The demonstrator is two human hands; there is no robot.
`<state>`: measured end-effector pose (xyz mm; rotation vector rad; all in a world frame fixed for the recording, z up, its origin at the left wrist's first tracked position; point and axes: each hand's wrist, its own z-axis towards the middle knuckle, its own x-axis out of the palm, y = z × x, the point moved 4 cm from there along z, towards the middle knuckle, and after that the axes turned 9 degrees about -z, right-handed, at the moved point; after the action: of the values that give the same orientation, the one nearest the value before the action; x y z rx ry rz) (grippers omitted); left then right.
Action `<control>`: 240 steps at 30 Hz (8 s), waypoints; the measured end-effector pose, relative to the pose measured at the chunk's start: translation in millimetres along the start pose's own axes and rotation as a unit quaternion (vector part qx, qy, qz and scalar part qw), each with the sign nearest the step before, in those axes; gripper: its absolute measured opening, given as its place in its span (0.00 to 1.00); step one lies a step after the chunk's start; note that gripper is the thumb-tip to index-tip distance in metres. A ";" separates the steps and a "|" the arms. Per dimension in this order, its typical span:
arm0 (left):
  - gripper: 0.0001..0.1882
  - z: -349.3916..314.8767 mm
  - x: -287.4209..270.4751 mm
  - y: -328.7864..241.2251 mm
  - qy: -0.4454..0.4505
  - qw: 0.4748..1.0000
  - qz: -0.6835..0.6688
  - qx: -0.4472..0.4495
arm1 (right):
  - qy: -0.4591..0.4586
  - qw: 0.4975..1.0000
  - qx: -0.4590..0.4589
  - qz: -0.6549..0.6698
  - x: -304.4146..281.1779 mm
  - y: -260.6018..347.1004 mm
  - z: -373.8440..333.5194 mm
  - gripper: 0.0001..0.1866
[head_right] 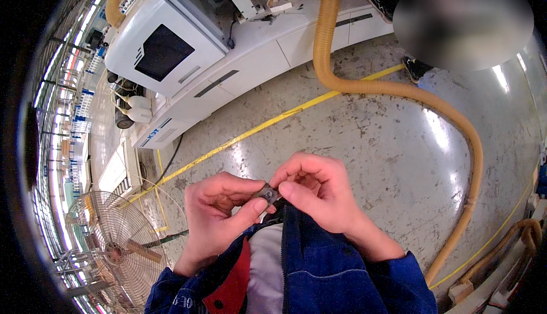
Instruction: The person holds a small metal component and uses a screwdriver to tighten a screw into it. They manipulate the part with both hands, rotating it to access different angles, and place it on a workbench next to other tools and parts.
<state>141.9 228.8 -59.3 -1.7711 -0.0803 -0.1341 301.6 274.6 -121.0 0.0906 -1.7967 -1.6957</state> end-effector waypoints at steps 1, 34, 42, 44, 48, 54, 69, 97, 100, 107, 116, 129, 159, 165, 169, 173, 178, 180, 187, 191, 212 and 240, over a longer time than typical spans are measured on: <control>0.12 0.3 -0.7 0.0 0.000 1.000 0.006 0.005 | 0.002 1.000 -0.008 0.013 3.1 4.6 0.4 0.05; 0.12 -5.9 1.1 -5.7 -0.053 0.977 0.174 0.113 | -0.032 0.996 0.072 0.035 8.3 3.9 -4.5 0.02; 0.12 -7.4 -0.5 -0.3 -0.054 0.986 0.138 0.075 | -0.036 0.996 0.075 0.023 8.0 6.1 -6.0 0.02; 0.12 -7.8 0.1 -0.8 -0.058 0.988 0.124 0.066 | -0.036 0.996 0.076 0.018 8.3 7.4 -6.2 0.02; 0.11 -8.5 0.1 -0.2 -0.060 0.989 0.122 0.059 | -0.036 0.995 0.095 0.008 7.6 7.7 -6.6 0.02; 0.12 -9.5 -1.4 1.6 -0.048 0.993 0.104 0.028 | -0.037 0.995 0.092 0.001 7.3 7.4 -7.0 0.01; 0.10 -6.0 -6.7 3.9 -0.025 0.996 -0.048 -0.064 | -0.019 0.995 0.072 0.061 10.5 -1.8 -6.9 0.04; 0.12 -5.4 -0.3 -1.1 -0.019 1.000 -0.012 0.018 | 0.025 0.993 0.027 0.110 2.9 -6.4 -4.3 0.07; 0.12 -5.2 -0.4 0.3 -0.020 0.999 0.005 0.029 | 0.024 0.993 0.022 0.112 1.8 -7.9 -4.4 0.07; 0.12 -3.5 3.1 1.2 -0.019 0.999 0.013 0.027 | 0.017 0.996 0.023 0.089 -4.3 -8.4 -5.7 0.07; 0.13 -0.1 12.4 -1.3 -0.008 1.000 -0.008 0.020 | 0.016 0.993 0.034 0.109 -10.0 -7.3 -7.3 0.07; 0.12 1.7 14.0 -3.2 -0.015 1.000 -0.005 0.004 | 0.026 0.993 0.030 0.114 -11.9 -7.6 -5.6 0.07; 0.12 -1.1 11.5 -2.6 -0.024 1.000 0.009 0.000 | 0.014 0.994 0.037 0.105 -9.4 -10.7 -6.8 0.07; 0.10 -2.7 13.7 -1.3 -0.022 0.999 0.024 0.024 | 0.015 0.994 0.034 0.099 -9.2 -8.0 -8.6 0.07; 0.11 -3.4 14.7 -2.0 -0.016 0.999 0.019 0.026 | 0.014 0.995 0.031 0.094 -9.7 -7.3 -9.9 0.07; 0.11 -4.3 16.6 -2.1 -0.013 0.999 0.009 0.036 | 0.012 0.995 0.032 0.090 -9.6 -5.2 -11.6 0.08; 0.10 -8.9 12.8 -1.5 -0.014 0.998 -0.001 0.061 | 0.031 0.995 0.032 0.091 -3.4 1.6 -11.1 0.08; 0.12 -9.0 12.0 -1.0 -0.013 0.998 -0.025 0.060 | 0.032 0.995 0.044 0.082 -3.3 5.0 -11.1 0.08; 0.12 -14.6 4.7 -5.2 -0.023 0.996 -0.049 0.077 | 0.042 0.997 0.037 0.050 5.8 14.5 -4.8 0.08; 0.12 -18.3 -5.9 -5.6 -0.034 0.992 -0.079 0.090 | 0.040 0.997 0.071 0.018 14.3 16.4 1.3 0.08; 0.21 38.5 -144.0 -32.6 -0.043 0.952 -0.197 0.229 | 0.108 0.979 0.164 -0.055 137.7 -46.5 104.0 0.19; 0.07 153.9 -195.1 -94.9 0.226 0.916 0.042 0.330 | -0.111 0.884 0.045 -0.452 117.8 -9.2 154.3 0.13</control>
<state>-56.4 402.6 -24.1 -1.0315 0.2607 -0.4022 129.5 351.1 -73.0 0.9412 -2.1751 -2.2996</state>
